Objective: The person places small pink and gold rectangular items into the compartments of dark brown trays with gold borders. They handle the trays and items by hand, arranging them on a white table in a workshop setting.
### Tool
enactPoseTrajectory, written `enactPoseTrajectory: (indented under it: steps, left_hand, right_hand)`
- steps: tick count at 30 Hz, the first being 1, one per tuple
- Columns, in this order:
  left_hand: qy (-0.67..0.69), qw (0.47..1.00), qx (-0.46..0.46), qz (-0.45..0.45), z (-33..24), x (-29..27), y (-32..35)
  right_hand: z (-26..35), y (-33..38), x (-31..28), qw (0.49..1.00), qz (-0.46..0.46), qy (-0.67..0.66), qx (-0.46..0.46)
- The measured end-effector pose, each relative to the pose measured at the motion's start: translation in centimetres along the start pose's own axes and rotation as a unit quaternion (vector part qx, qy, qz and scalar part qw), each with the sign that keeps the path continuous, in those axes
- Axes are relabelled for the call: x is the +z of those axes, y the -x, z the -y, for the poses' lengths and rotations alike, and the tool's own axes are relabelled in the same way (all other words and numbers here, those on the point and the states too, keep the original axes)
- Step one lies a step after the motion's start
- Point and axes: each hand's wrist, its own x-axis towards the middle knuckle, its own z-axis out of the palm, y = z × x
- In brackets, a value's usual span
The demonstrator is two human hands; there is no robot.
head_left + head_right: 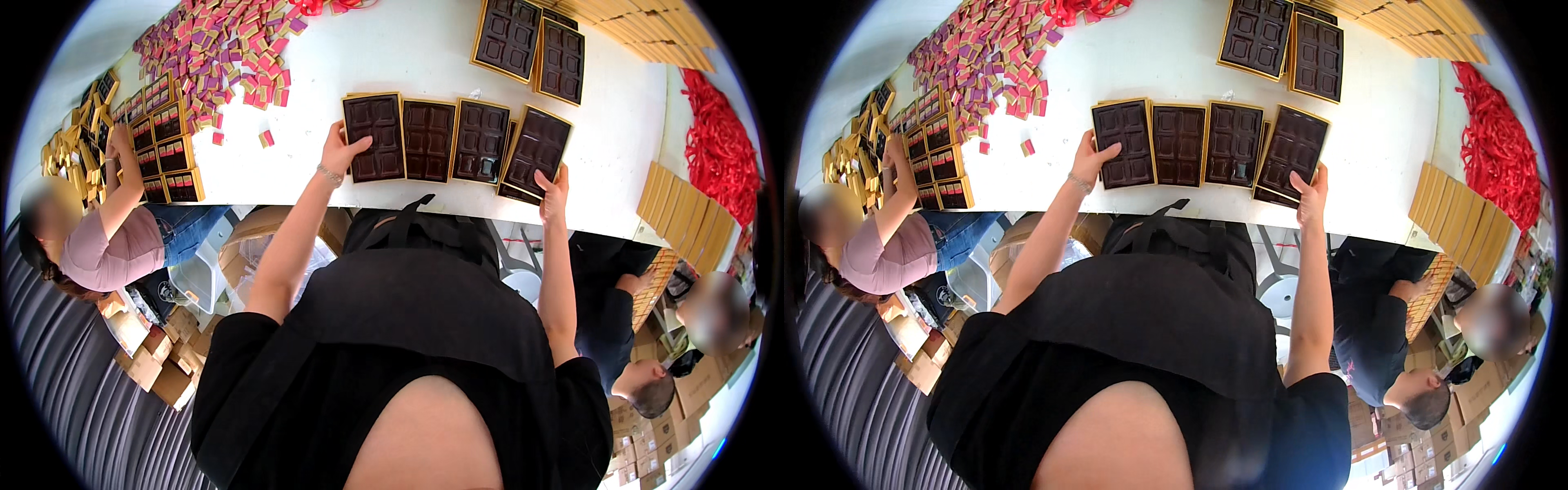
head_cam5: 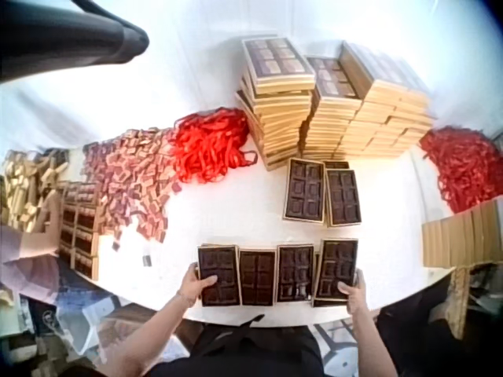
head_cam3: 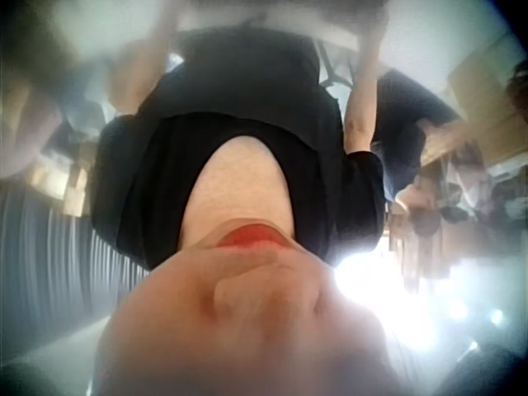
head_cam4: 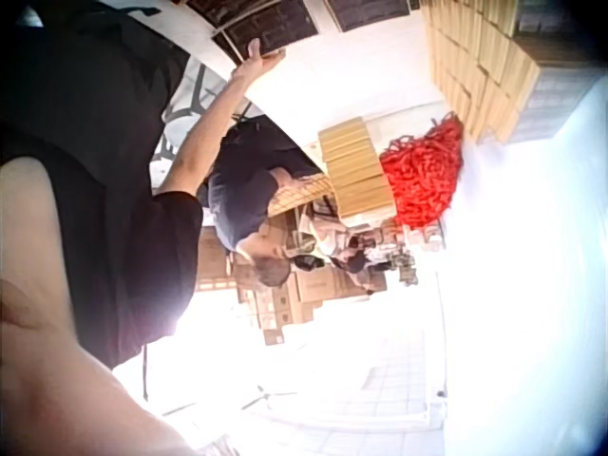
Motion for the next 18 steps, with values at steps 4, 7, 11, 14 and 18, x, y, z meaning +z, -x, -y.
enactPoseTrajectory:
  steps: [4, 7, 11, 14, 18]
  left_hand:
    - [-0.117, 0.984, 0.132, -0.020, -1.9, 0.6, -2.7]
    - [-0.286, 0.957, 0.033, -0.023, -6.4, -0.6, -2.9]
    - [-0.129, 0.990, 0.046, -0.046, -5.4, -7.3, -4.0]
    - [-0.021, 0.999, 0.022, -0.026, -6.1, -8.7, -0.8]
    - [-0.054, 0.994, -0.089, -0.011, -0.3, -11.4, 6.0]
  right_hand:
    - [-0.2, -1.3, 0.2, 0.999, -0.008, -0.032, 0.009]
    - [0.3, -1.8, -0.8, 0.997, -0.012, -0.074, 0.022]
    - [0.0, 0.0, -5.7, 0.992, -0.060, -0.112, -0.011]
    - [-1.1, 4.4, -11.2, 0.988, -0.030, -0.148, 0.031]
    - [-2.1, 11.3, -9.2, 0.982, -0.043, -0.146, 0.109]
